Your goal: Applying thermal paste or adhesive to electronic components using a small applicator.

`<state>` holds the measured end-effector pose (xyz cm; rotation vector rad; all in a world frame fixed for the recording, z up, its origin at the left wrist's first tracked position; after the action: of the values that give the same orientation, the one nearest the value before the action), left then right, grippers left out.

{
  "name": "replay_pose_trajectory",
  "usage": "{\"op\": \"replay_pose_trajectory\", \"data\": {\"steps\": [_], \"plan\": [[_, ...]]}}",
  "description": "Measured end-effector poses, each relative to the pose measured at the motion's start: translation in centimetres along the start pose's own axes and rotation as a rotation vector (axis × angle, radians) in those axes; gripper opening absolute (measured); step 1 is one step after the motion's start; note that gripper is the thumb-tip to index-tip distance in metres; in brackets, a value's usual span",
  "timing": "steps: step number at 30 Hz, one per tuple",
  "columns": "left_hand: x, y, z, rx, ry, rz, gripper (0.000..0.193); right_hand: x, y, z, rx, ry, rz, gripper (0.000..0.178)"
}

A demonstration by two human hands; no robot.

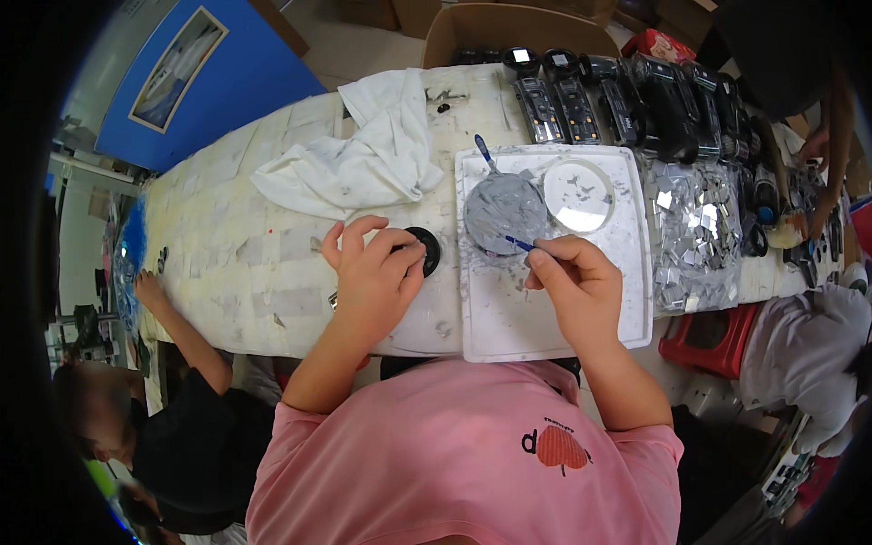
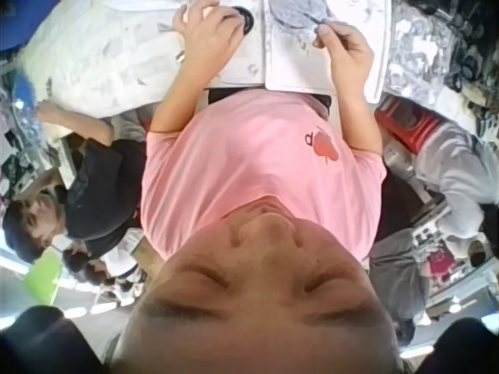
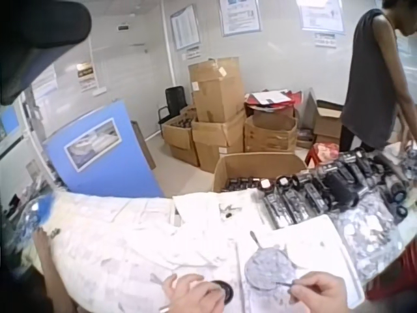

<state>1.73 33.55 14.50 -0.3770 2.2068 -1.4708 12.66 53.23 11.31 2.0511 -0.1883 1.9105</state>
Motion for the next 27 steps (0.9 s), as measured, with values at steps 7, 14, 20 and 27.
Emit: {"op": "replay_pose_trajectory", "data": {"steps": [7,14,20,27], "plan": [[-0.4,0.4,1.2,-0.045,-0.084,-0.191,0.025,-0.9,2.0,-0.4,0.103,0.069,-0.012,0.013],[-0.4,0.7,1.4,0.071,-0.165,-0.144,0.03,-0.8,2.7,-0.5,0.132,0.042,-0.021,0.013],[0.4,0.4,1.4,-0.023,-0.119,-0.001,0.022,-1.0,2.4,-0.2,0.102,0.085,-0.004,0.013],[-0.1,0.0,1.0,-0.033,-0.091,-0.071,0.018,-1.2,2.2,-0.3,0.103,0.088,-0.002,0.013]]}}
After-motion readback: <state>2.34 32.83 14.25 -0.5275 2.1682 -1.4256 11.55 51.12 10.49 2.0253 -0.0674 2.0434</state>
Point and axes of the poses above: each hand's wrist, its own z-axis away from the middle knuckle, its own y-axis out of the palm, x = y × z, the point moved 8 cm from there along -z, towards the middle knuckle, and after that the axes turned 14 degrees about x, right-handed, at the moved point
